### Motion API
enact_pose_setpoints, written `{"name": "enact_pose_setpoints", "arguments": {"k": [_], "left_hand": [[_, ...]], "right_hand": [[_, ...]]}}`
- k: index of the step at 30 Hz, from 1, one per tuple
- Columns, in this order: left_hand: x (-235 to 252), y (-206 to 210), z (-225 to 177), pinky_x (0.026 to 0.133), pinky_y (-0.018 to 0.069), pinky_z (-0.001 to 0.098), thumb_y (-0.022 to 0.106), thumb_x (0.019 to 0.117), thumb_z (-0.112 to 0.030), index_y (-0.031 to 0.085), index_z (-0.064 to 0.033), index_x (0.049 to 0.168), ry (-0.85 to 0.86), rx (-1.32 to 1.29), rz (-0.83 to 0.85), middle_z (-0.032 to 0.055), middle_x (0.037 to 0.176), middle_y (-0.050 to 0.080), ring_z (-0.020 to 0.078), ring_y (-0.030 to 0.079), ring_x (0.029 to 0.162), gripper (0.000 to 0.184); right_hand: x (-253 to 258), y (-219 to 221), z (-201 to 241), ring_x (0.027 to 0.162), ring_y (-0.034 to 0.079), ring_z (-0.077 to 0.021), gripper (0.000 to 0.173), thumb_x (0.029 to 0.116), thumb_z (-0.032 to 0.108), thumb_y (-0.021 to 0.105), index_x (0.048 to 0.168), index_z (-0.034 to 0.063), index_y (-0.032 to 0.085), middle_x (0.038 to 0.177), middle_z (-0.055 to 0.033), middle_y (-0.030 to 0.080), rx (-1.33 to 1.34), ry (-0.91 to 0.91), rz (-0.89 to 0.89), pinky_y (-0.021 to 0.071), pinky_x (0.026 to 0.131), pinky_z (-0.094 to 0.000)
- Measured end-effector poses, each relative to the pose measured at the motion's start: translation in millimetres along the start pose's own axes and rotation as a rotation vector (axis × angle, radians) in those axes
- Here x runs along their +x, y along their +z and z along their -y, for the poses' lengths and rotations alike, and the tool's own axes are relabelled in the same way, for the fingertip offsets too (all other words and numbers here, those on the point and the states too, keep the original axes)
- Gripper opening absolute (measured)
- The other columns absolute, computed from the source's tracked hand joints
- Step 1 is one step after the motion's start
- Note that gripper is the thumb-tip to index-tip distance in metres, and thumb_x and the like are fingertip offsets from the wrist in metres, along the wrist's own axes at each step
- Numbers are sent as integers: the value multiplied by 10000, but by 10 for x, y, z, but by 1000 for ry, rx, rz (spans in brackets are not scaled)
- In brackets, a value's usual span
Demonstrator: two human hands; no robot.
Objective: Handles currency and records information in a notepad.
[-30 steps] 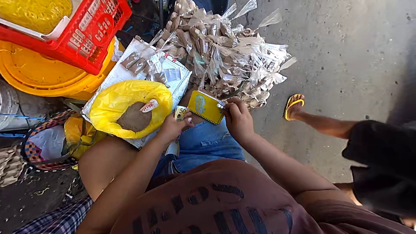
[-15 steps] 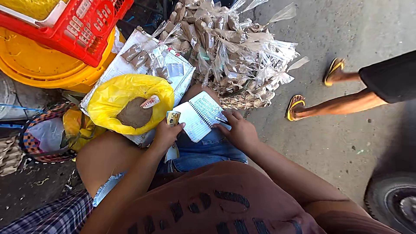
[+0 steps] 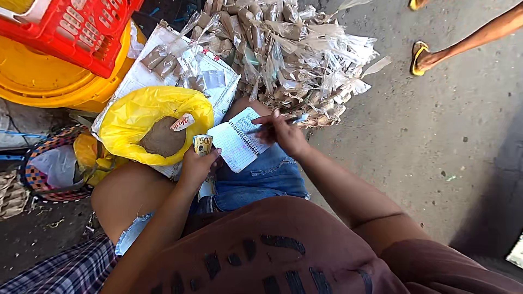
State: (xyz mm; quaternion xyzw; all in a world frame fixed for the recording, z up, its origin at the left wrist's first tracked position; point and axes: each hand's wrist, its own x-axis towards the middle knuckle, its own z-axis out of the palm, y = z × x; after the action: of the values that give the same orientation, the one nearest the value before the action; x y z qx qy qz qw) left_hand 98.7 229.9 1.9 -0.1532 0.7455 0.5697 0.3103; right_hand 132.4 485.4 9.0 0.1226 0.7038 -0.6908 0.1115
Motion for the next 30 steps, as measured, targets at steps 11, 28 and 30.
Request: {"name": "enact_pose_setpoints", "arguments": {"k": [11, 28, 30], "left_hand": [[-47, 355, 84, 665, 595, 446, 626, 882, 35, 712, -38, 1205, 1247, 983, 255, 187, 1325, 653, 340, 721, 938, 342], [-23, 447, 80, 568, 539, 431, 687, 850, 13, 657, -186, 1382, 1105, 1173, 393, 145, 1495, 540, 369, 676, 962, 569], [-22, 447, 78, 561, 534, 424, 687, 854, 3, 653, -192, 1388, 1104, 1174, 392, 144, 1497, 539, 365, 676, 955, 569]], "right_hand": [[27, 116, -350, 566, 583, -36, 92, 1019, 122, 590, 947, 155, 543, 727, 38, 631, 273, -144, -89, 512, 537, -188], [-14, 125, -543, 516, 440, -3, 295, 919, 63, 623, 655, 83, 493, 587, 30, 484, -320, -416, -215, 357, 492, -174], [-16, 132, -543, 517, 437, -1, 300, 917, 66, 624, 652, 87, 487, 585, 34, 477, -337, -408, -212, 350, 491, -174]]}}
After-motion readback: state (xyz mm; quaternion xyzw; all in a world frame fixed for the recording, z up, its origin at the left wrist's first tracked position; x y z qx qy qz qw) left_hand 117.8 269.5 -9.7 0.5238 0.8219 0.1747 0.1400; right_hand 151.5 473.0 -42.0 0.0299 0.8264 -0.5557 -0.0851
